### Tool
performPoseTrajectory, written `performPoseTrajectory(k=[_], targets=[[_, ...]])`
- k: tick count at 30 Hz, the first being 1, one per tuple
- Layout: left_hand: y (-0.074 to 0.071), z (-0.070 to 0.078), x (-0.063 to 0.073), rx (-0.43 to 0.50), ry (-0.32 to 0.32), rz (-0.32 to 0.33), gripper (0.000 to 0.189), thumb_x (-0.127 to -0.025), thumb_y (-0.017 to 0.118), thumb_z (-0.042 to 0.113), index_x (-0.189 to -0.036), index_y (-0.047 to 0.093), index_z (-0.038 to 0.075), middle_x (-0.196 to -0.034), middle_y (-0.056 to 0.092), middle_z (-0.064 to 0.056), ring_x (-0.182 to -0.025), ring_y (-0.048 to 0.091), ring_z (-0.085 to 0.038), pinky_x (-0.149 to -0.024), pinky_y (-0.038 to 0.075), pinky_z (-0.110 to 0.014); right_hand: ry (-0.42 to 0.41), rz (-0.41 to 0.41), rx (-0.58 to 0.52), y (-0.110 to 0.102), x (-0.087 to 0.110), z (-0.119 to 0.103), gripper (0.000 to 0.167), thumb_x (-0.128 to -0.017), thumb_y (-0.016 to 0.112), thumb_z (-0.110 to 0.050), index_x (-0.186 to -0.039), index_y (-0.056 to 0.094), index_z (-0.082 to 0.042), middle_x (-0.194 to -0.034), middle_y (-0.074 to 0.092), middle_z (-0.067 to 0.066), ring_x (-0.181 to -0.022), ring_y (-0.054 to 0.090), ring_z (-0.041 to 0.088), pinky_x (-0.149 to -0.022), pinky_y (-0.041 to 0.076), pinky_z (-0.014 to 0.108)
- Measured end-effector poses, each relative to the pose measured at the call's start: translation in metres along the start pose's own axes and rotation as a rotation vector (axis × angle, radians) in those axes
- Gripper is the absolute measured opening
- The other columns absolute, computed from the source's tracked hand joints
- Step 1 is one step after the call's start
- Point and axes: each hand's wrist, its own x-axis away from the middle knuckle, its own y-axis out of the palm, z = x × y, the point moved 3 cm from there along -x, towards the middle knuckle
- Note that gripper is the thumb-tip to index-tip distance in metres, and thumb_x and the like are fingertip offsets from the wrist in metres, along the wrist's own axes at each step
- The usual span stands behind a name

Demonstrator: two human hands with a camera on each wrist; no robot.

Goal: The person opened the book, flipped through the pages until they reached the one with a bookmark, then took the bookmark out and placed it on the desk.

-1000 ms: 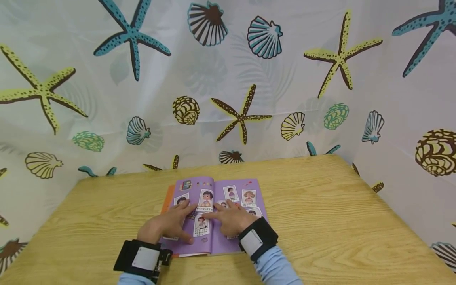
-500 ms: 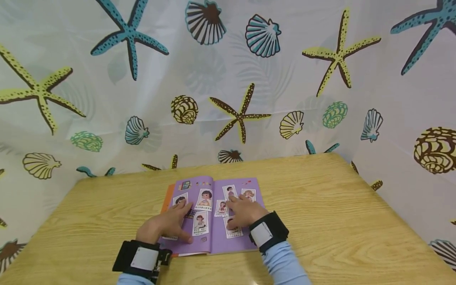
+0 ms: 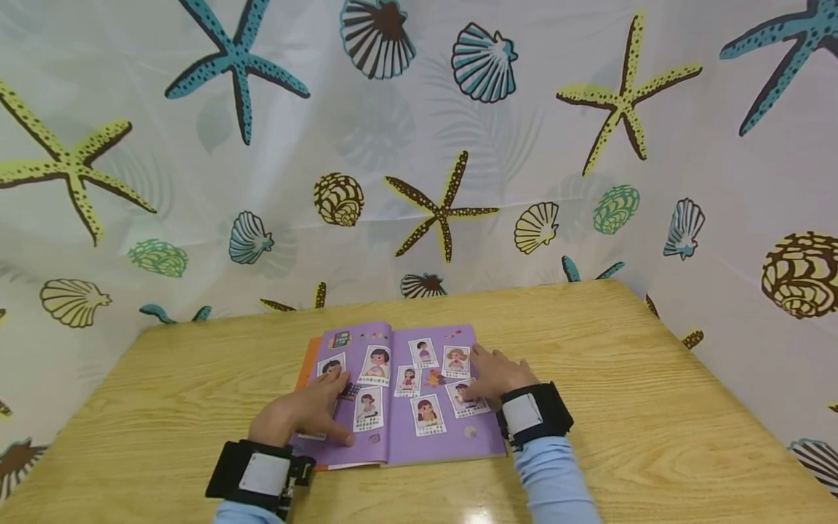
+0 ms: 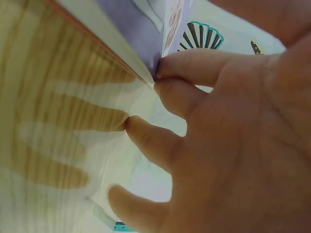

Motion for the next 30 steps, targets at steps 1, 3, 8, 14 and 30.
performPoseTrajectory(k=[1, 3, 8, 14, 30], targets=[[-0.0003, 0.0002, 0.0, -0.003, 0.0, -0.002, 0.109, -0.072, 0.093, 0.027, -0.155, 0.031, -0.006, -0.163, 0.021, -0.027, -0.15, 0.019, -0.044, -0.119, 0.021, -0.057, 0.001, -0.007, -0.023, -0.0001, -0.0002, 0.0017, 0.083, -0.087, 0.075, -0.022, -0.151, 0.034, 0.011, -0.16, 0.026, 0.031, -0.146, 0.018, 0.054, -0.112, 0.018, 0.074], [-0.0011, 0.0006, 0.0008, -0.002, -0.002, -0.002, 0.108, -0.072, 0.093, 0.027, -0.155, 0.031, -0.006, -0.163, 0.021, -0.027, -0.15, 0.019, -0.044, -0.119, 0.021, -0.057, -0.006, -0.02, -0.054, 0.0002, -0.0004, 0.003, 0.084, -0.087, 0.074, -0.019, -0.152, 0.031, 0.012, -0.16, 0.024, 0.032, -0.146, 0.016, 0.055, -0.113, 0.02, 0.071], [-0.0014, 0.0004, 0.0014, 0.005, -0.004, -0.005, 0.108, -0.073, 0.093, 0.027, -0.155, 0.031, -0.006, -0.163, 0.022, -0.027, -0.15, 0.019, -0.044, -0.119, 0.021, -0.057, 0.003, -0.026, -0.069, 0.0007, -0.0011, 0.0026, 0.084, -0.086, 0.075, -0.018, -0.152, 0.031, 0.011, -0.161, 0.022, 0.03, -0.146, 0.015, 0.055, -0.114, 0.022, 0.069], [-0.0013, 0.0004, 0.0017, 0.002, 0.008, -0.003, 0.107, -0.073, 0.093, 0.026, -0.154, 0.032, -0.007, -0.162, 0.022, -0.028, -0.15, 0.019, -0.044, -0.119, 0.022, -0.057, 0.005, -0.018, -0.085, 0.001, -0.001, 0.0032, 0.084, -0.086, 0.076, -0.017, -0.152, 0.032, 0.01, -0.16, 0.023, 0.031, -0.146, 0.016, 0.056, -0.113, 0.024, 0.069], [-0.0015, 0.0003, 0.0015, 0.014, 0.01, 0.0, 0.106, -0.072, 0.093, 0.025, -0.154, 0.033, -0.007, -0.162, 0.023, -0.027, -0.15, 0.02, -0.045, -0.119, 0.022, -0.057, 0.041, 0.007, -0.133, 0.002, -0.0009, 0.0033, 0.09, -0.087, 0.076, -0.013, -0.146, 0.02, 0.026, -0.158, 0.01, 0.041, -0.147, 0.013, 0.054, -0.119, 0.016, 0.06]])
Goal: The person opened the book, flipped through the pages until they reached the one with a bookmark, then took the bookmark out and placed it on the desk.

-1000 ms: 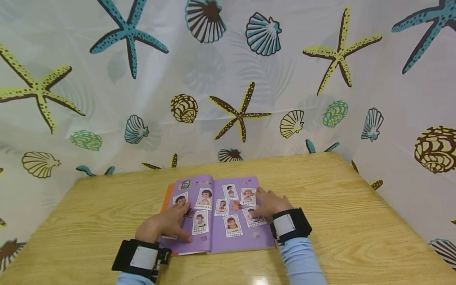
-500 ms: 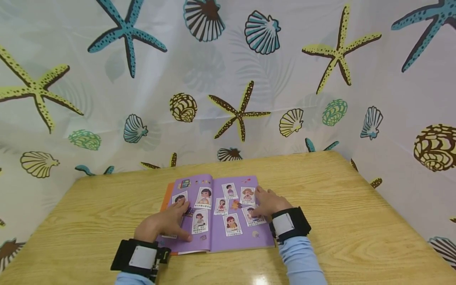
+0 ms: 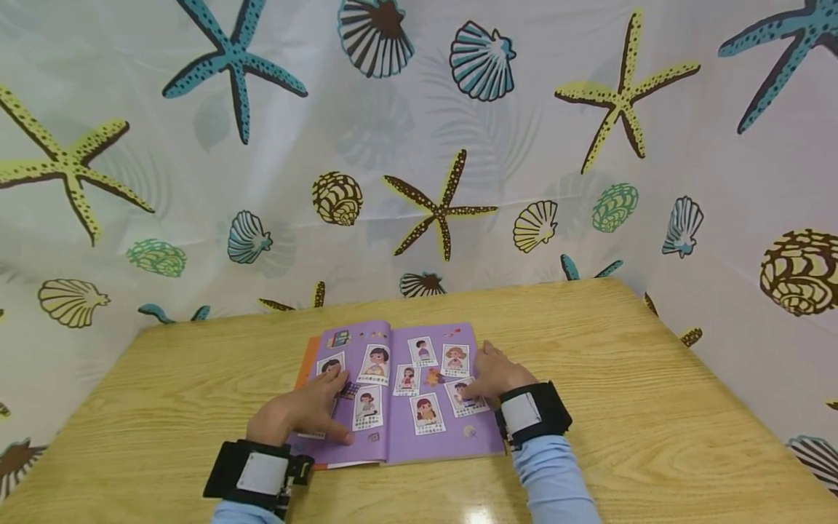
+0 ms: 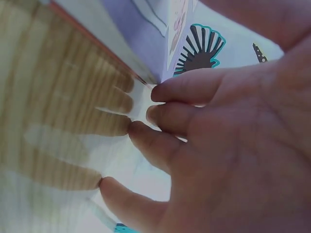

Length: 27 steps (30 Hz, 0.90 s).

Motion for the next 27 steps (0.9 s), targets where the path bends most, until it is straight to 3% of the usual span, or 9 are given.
performPoseTrajectory(k=[5, 7, 11, 13, 19, 22, 27], targets=[[0.0, 0.0, 0.0, 0.004, -0.002, 0.002, 0.106, -0.072, 0.093, 0.025, -0.154, 0.033, -0.006, -0.163, 0.023, -0.027, -0.15, 0.02, -0.045, -0.119, 0.021, -0.057, 0.015, 0.06, 0.125, -0.002, 0.001, -0.005, 0.087, -0.084, 0.082, -0.018, -0.145, 0.034, 0.02, -0.159, 0.018, 0.038, -0.145, 0.015, 0.057, -0.115, 0.021, 0.068], [0.0, 0.0, 0.0, 0.005, -0.004, 0.0, 0.106, -0.072, 0.093, 0.025, -0.154, 0.033, -0.006, -0.163, 0.023, -0.027, -0.15, 0.019, -0.045, -0.119, 0.021, -0.058, 0.0, 0.096, 0.153, -0.004, 0.001, -0.006, 0.078, -0.083, 0.083, -0.017, -0.141, 0.044, 0.018, -0.153, 0.032, 0.037, -0.141, 0.029, 0.056, -0.112, 0.029, 0.067], [0.0, -0.001, 0.0, 0.001, -0.006, -0.004, 0.107, -0.073, 0.093, 0.026, -0.155, 0.032, -0.006, -0.163, 0.022, -0.027, -0.15, 0.019, -0.044, -0.119, 0.021, -0.057, -0.064, 0.172, 0.082, -0.011, 0.003, -0.005, 0.052, -0.085, 0.077, -0.004, -0.128, 0.055, 0.013, -0.122, 0.061, 0.03, -0.108, 0.061, 0.041, -0.093, 0.052, 0.055], [0.0, -0.001, 0.0, -0.002, -0.004, -0.005, 0.107, -0.073, 0.093, 0.026, -0.155, 0.032, -0.006, -0.163, 0.022, -0.027, -0.15, 0.019, -0.044, -0.119, 0.021, -0.057, -0.105, 0.206, 0.006, -0.014, 0.004, -0.004, 0.041, -0.086, 0.072, 0.002, -0.122, 0.055, 0.011, -0.101, 0.065, 0.02, -0.087, 0.062, 0.03, -0.077, 0.056, 0.044], [0.0, -0.002, -0.001, -0.008, -0.002, -0.003, 0.107, -0.072, 0.093, 0.027, -0.154, 0.032, -0.006, -0.163, 0.023, -0.027, -0.15, 0.019, -0.044, -0.12, 0.021, -0.056, -0.237, 0.316, -0.059, -0.019, 0.003, 0.001, 0.013, -0.085, 0.071, 0.008, -0.092, 0.061, 0.004, -0.074, 0.056, 0.007, -0.067, 0.054, 0.019, -0.057, 0.046, 0.029], [0.001, -0.001, -0.001, -0.011, -0.004, 0.001, 0.107, -0.072, 0.093, 0.027, -0.154, 0.033, -0.006, -0.163, 0.023, -0.027, -0.15, 0.02, -0.044, -0.119, 0.021, -0.057, -0.252, 0.339, -0.061, -0.019, 0.001, 0.003, 0.015, -0.084, 0.073, 0.008, -0.078, 0.061, -0.001, -0.069, 0.054, 0.004, -0.064, 0.051, 0.017, -0.055, 0.042, 0.028], [0.001, -0.001, -0.001, -0.015, -0.006, 0.002, 0.107, -0.072, 0.093, 0.027, -0.154, 0.033, -0.006, -0.163, 0.023, -0.026, -0.15, 0.02, -0.044, -0.119, 0.021, -0.057, -0.27, 0.341, -0.045, -0.019, 0.001, 0.005, 0.019, -0.084, 0.073, 0.007, -0.071, 0.063, -0.002, -0.066, 0.055, 0.001, -0.062, 0.051, 0.015, -0.053, 0.041, 0.027]])
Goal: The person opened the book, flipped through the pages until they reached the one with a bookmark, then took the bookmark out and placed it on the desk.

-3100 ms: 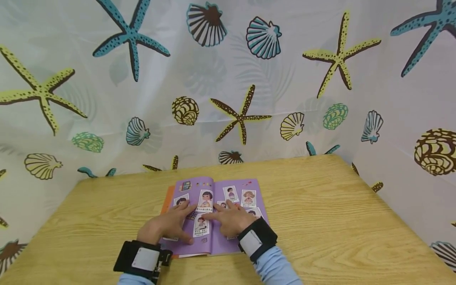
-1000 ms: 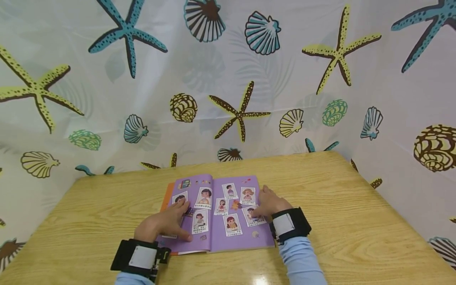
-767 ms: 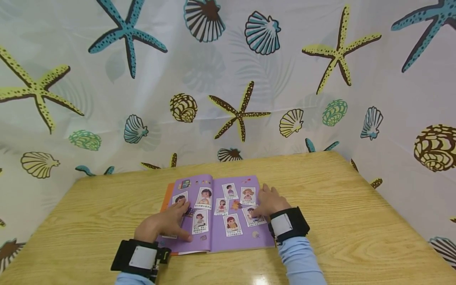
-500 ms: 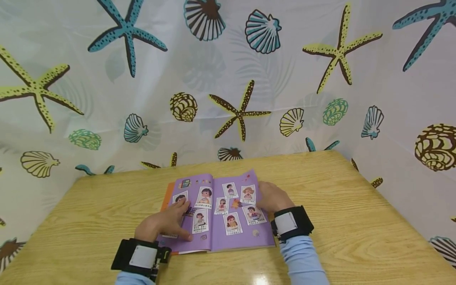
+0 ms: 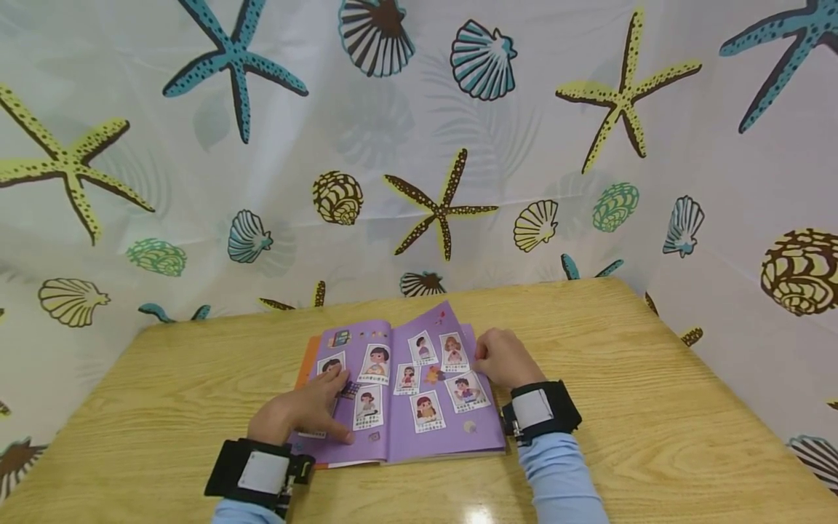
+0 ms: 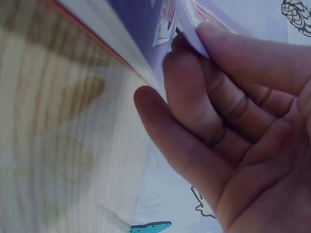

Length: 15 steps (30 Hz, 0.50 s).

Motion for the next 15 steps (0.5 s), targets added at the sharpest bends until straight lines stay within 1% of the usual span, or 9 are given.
performPoseTrajectory(k=[5, 7, 12, 15], targets=[[-0.0002, -0.0009, -0.0004, -0.003, -0.004, 0.001, 0.107, -0.072, 0.093, 0.028, -0.155, 0.033, -0.005, -0.163, 0.022, -0.026, -0.15, 0.019, -0.044, -0.119, 0.021, -0.057, -0.064, 0.007, 0.019, -0.0003, 0.0004, -0.0005, 0.02, -0.083, 0.073, 0.008, -0.068, 0.064, -0.003, -0.064, 0.055, -0.001, -0.059, 0.049, 0.012, -0.052, 0.04, 0.025], [0.0001, -0.0014, -0.0006, -0.001, -0.006, 0.002, 0.108, -0.072, 0.093, 0.028, -0.155, 0.033, -0.004, -0.163, 0.022, -0.026, -0.15, 0.019, -0.044, -0.119, 0.021, -0.057, -0.077, 0.007, 0.018, -0.0004, 0.0005, -0.0005, 0.021, -0.083, 0.072, 0.008, -0.067, 0.063, -0.003, -0.064, 0.054, -0.001, -0.059, 0.049, 0.012, -0.051, 0.039, 0.025], [0.0006, -0.0016, -0.0004, 0.005, -0.009, -0.001, 0.108, -0.072, 0.093, 0.028, -0.155, 0.033, -0.004, -0.163, 0.023, -0.026, -0.151, 0.019, -0.043, -0.119, 0.021, -0.056, -0.073, -0.006, 0.021, 0.0001, 0.001, -0.0001, 0.021, -0.084, 0.073, 0.006, -0.068, 0.063, -0.003, -0.065, 0.054, -0.001, -0.061, 0.049, 0.013, -0.052, 0.039, 0.025], [0.0002, -0.0005, -0.0003, 0.004, -0.003, -0.006, 0.107, -0.072, 0.093, 0.028, -0.155, 0.033, -0.004, -0.163, 0.023, -0.026, -0.151, 0.019, -0.043, -0.12, 0.021, -0.057, -0.053, -0.025, 0.017, -0.0012, 0.0015, 0.0002, 0.015, -0.086, 0.071, 0.005, -0.074, 0.066, -0.001, -0.069, 0.057, 0.002, -0.063, 0.051, 0.014, -0.054, 0.041, 0.026]])
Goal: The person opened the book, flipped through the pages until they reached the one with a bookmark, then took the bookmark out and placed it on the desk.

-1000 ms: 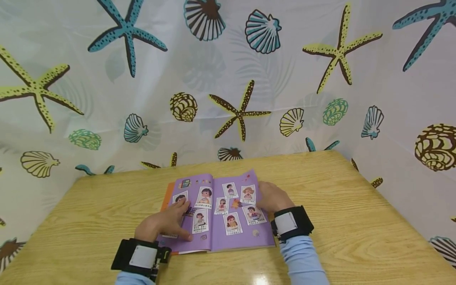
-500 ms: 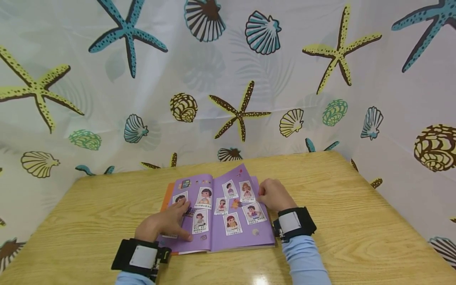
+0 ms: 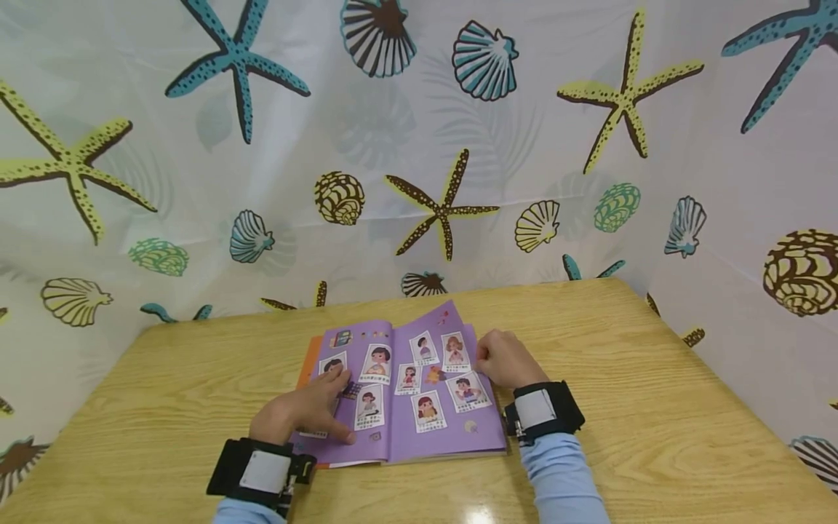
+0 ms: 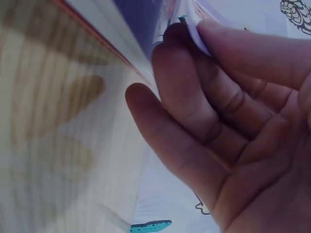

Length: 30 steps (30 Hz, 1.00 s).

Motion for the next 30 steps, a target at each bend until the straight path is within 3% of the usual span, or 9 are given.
performPoseTrajectory(k=[3, 8, 15, 19, 24, 27, 30], targets=[[-0.001, 0.002, 0.0, 0.0, 0.004, -0.004, 0.107, -0.073, 0.093, 0.028, -0.155, 0.033, -0.004, -0.163, 0.022, -0.026, -0.151, 0.019, -0.042, -0.12, 0.021, -0.056, 0.006, -0.026, -0.051, -0.004, 0.001, 0.0, 0.007, -0.092, 0.066, 0.003, -0.088, 0.072, 0.006, -0.079, 0.065, 0.008, -0.069, 0.057, 0.016, -0.057, 0.049, 0.028], [-0.003, 0.004, -0.001, -0.003, 0.011, -0.003, 0.107, -0.073, 0.092, 0.028, -0.155, 0.032, -0.005, -0.163, 0.022, -0.026, -0.151, 0.018, -0.042, -0.12, 0.02, -0.056, -0.017, -0.07, -0.226, -0.014, 0.002, -0.006, 0.023, -0.101, 0.056, -0.002, -0.113, 0.068, 0.014, -0.098, 0.072, 0.019, -0.084, 0.07, 0.024, -0.074, 0.061, 0.038], [-0.003, 0.005, -0.001, -0.004, 0.017, 0.0, 0.106, -0.074, 0.092, 0.027, -0.155, 0.032, -0.006, -0.163, 0.022, -0.027, -0.15, 0.019, -0.044, -0.119, 0.021, -0.057, -0.014, -0.107, -0.313, -0.019, 0.001, -0.011, 0.031, -0.107, 0.048, -0.007, -0.124, 0.063, 0.013, -0.104, 0.072, 0.018, -0.089, 0.07, 0.024, -0.082, 0.06, 0.041], [-0.002, 0.004, -0.002, -0.005, 0.017, 0.005, 0.106, -0.073, 0.092, 0.027, -0.155, 0.032, -0.006, -0.163, 0.022, -0.027, -0.151, 0.019, -0.043, -0.119, 0.021, -0.056, -0.027, -0.123, -0.39, -0.019, 0.0, -0.016, 0.039, -0.11, 0.041, -0.012, -0.134, 0.055, 0.016, -0.112, 0.07, 0.021, -0.099, 0.069, 0.03, -0.089, 0.058, 0.046], [-0.002, 0.005, -0.002, -0.007, 0.012, 0.012, 0.106, -0.073, 0.092, 0.028, -0.155, 0.033, -0.005, -0.163, 0.023, -0.026, -0.151, 0.019, -0.042, -0.119, 0.022, -0.057, -0.06, -0.143, -0.445, -0.015, -0.003, -0.026, 0.043, -0.112, 0.033, -0.016, -0.136, 0.052, 0.015, -0.106, 0.07, 0.017, -0.097, 0.067, 0.029, -0.093, 0.053, 0.056], [-0.002, 0.005, -0.002, -0.009, 0.009, 0.009, 0.106, -0.073, 0.092, 0.028, -0.155, 0.033, -0.004, -0.163, 0.023, -0.025, -0.151, 0.019, -0.042, -0.119, 0.022, -0.057, -0.1, -0.175, -0.437, -0.008, -0.006, -0.033, 0.041, -0.112, 0.033, -0.013, -0.135, 0.054, 0.014, -0.105, 0.069, 0.015, -0.095, 0.067, 0.026, -0.091, 0.054, 0.055], [-0.001, 0.005, -0.003, -0.003, 0.005, 0.003, 0.106, -0.073, 0.092, 0.028, -0.155, 0.033, -0.004, -0.164, 0.022, -0.025, -0.151, 0.019, -0.042, -0.119, 0.021, -0.056, -0.153, -0.249, -0.395, 0.005, -0.008, -0.042, 0.042, -0.112, 0.033, -0.014, -0.14, 0.05, 0.012, -0.115, 0.067, 0.021, -0.1, 0.068, 0.031, -0.091, 0.054, 0.053]])
